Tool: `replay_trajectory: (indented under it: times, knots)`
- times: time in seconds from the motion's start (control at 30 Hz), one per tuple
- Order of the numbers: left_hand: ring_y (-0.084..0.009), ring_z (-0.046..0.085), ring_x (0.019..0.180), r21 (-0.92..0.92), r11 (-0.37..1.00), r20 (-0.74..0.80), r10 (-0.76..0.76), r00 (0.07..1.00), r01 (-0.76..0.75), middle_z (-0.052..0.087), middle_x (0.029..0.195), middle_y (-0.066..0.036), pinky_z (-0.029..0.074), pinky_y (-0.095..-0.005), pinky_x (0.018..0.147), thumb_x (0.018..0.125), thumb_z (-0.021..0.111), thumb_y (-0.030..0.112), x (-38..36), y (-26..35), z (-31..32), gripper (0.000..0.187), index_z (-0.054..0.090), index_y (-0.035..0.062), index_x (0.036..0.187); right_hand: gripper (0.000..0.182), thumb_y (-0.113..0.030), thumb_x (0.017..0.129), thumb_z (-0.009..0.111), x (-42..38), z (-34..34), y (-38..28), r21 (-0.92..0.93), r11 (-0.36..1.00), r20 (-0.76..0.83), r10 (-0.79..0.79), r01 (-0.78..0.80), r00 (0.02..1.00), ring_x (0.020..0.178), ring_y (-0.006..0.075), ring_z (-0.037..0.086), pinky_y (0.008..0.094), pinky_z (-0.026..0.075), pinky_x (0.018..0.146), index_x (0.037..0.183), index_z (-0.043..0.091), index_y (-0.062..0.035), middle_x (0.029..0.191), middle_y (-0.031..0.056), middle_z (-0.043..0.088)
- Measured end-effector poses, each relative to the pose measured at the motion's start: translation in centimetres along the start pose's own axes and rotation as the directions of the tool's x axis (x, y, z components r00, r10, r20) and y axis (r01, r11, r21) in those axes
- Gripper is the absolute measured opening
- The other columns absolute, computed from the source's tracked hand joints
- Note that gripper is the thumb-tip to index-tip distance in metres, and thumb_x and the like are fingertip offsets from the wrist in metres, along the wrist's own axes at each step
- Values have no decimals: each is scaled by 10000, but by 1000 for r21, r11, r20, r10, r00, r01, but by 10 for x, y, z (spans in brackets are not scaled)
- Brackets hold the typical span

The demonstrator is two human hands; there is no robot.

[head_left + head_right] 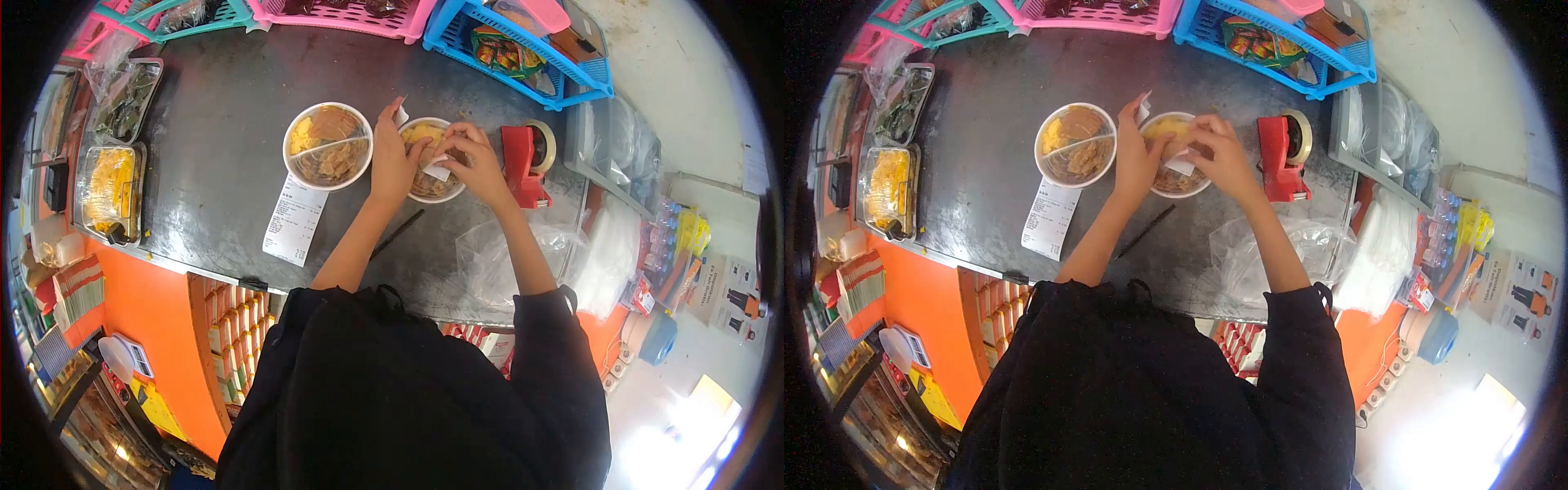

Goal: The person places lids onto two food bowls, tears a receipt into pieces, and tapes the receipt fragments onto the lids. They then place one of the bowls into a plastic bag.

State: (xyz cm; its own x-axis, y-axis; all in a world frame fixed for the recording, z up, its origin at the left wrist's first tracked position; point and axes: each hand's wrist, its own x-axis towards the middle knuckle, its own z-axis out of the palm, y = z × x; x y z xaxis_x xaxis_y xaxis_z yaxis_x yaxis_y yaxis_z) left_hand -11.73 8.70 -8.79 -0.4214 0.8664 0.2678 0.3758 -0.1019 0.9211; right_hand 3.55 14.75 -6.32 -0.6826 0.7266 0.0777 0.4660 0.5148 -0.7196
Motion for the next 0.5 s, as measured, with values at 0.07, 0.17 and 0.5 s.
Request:
replay_trajectory:
  times: [0.07,0.17,0.5]
  knots:
    - [-364,409,1134,-6,1000,6,10,1000,-10,414,1237,-207,338,-393,950,698,667,25,0,-1,0,671,311,-21,1265,179,-107,702,676,1,4,7,82,996,7,-31,30,999,1006,235,440,355,361,880,865,613,-69,1007,38,564]
    - [-361,413,1121,33,999,22,34,999,-35,418,1230,-204,338,-395,948,692,671,30,1,-3,2,668,321,-20,1259,90,-83,736,638,-6,19,17,268,960,-128,-49,82,991,1003,214,449,347,360,877,815,597,-68,947,31,586]
    - [-353,400,1144,90,992,41,81,996,-85,401,1262,-190,333,-382,958,726,614,16,-2,0,0,601,333,-19,1256,125,-109,894,509,-8,-5,19,944,258,-284,323,204,903,911,126,523,266,409,822,1003,450,-95,950,59,570]
